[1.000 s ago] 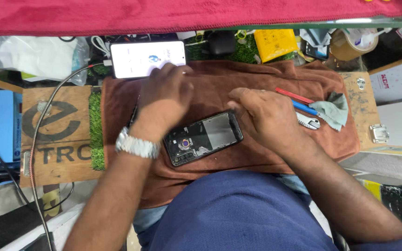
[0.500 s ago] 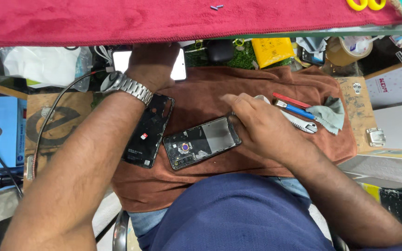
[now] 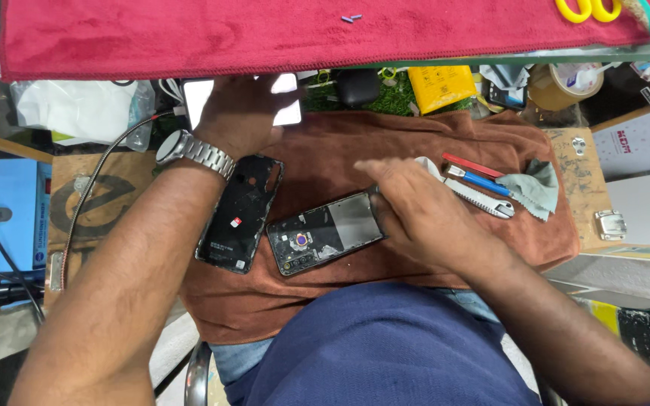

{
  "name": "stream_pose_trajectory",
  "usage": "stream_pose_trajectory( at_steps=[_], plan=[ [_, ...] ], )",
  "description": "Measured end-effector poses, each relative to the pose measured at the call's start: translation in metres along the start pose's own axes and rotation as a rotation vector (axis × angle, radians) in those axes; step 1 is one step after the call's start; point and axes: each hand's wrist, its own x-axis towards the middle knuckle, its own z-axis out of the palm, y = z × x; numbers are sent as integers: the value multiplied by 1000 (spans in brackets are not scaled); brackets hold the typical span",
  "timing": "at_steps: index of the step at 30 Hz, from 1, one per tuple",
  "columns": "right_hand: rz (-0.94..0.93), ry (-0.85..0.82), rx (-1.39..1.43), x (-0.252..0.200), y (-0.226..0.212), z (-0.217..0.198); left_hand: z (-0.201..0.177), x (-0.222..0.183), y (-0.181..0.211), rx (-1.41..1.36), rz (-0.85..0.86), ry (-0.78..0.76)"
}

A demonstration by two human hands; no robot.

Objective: The person uses a screwdriver to remove screws from the back of a disassembled smartphone. They then use a metal prying tool to carefully separate the back cover from the phone's frame. The person works on the device on a brown cloth-covered workbench.

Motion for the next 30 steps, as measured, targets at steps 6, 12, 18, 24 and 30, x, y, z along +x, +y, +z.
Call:
stream_pose_trajectory(
  at_steps=[6,12,18,24,30],
  plan=[
    [201,-1,-117,-1,10,3,4,-14,-7,-8,-58,-125],
    [242,-227,-97,2,19,-2,-10,-45,-6,-58,-236,59],
    [47,-148,85,7,11,-11,-37,-75,7,-194,-459,122],
    [116,-96,-91,15,19,3,-70,-95,19,-333,-687,5],
    [337,-221,-175,18,14,6,-97,-113,25,-456,-754,-142]
  ],
)
